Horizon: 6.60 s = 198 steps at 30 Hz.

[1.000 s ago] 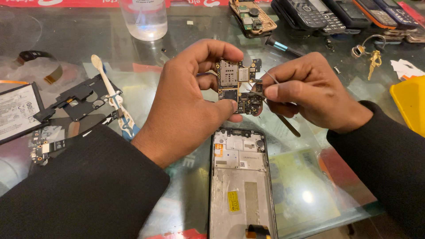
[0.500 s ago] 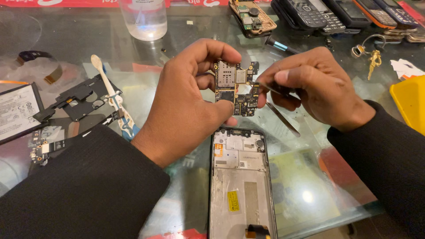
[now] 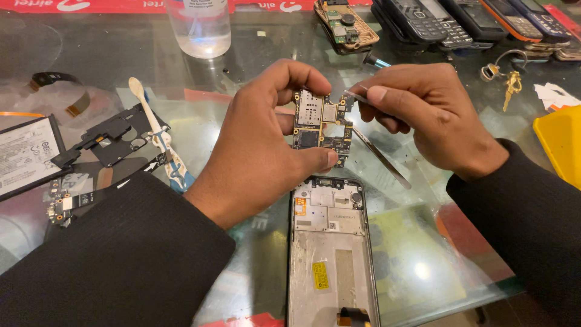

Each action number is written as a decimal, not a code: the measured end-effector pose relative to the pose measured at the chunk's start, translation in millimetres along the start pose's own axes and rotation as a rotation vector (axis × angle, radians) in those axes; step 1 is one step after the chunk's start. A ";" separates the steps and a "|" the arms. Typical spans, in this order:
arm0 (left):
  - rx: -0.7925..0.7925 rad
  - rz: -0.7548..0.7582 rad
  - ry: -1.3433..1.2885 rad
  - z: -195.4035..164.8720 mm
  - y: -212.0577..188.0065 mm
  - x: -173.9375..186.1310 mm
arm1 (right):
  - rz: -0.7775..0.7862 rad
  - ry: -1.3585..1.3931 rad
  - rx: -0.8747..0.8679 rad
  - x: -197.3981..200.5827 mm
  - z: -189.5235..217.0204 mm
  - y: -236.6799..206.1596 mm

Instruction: The person holds a disassembled phone motherboard in one hand and uses a small tool to pry and work on components along its edge. Near the end, the person places the motherboard into the open phone frame on the work surface and presses it into position.

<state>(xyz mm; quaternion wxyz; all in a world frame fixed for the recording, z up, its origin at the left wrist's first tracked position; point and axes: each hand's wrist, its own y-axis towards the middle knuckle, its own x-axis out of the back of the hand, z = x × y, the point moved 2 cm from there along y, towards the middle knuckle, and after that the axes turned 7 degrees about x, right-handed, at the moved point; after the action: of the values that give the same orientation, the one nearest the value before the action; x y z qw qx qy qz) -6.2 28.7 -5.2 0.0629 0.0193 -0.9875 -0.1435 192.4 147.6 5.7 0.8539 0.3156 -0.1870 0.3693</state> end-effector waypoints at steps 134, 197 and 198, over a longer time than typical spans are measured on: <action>0.343 0.045 -0.293 17.3 12.1 -1.9 | 0.183 -0.468 0.291 -15.3 32.2 -1.2; 0.242 -0.175 -0.273 16.3 14.4 10.7 | 0.248 -0.422 0.314 -12.9 24.6 1.4; 0.239 -0.179 -0.271 16.4 14.3 10.7 | 0.253 -0.422 0.338 -12.6 24.8 1.2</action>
<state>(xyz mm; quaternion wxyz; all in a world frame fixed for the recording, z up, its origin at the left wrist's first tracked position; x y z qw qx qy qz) -19.2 46.5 -15.4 -0.0863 0.0950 -0.9912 -0.0318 181.1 124.9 17.4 0.6786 0.4974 -0.3341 0.4248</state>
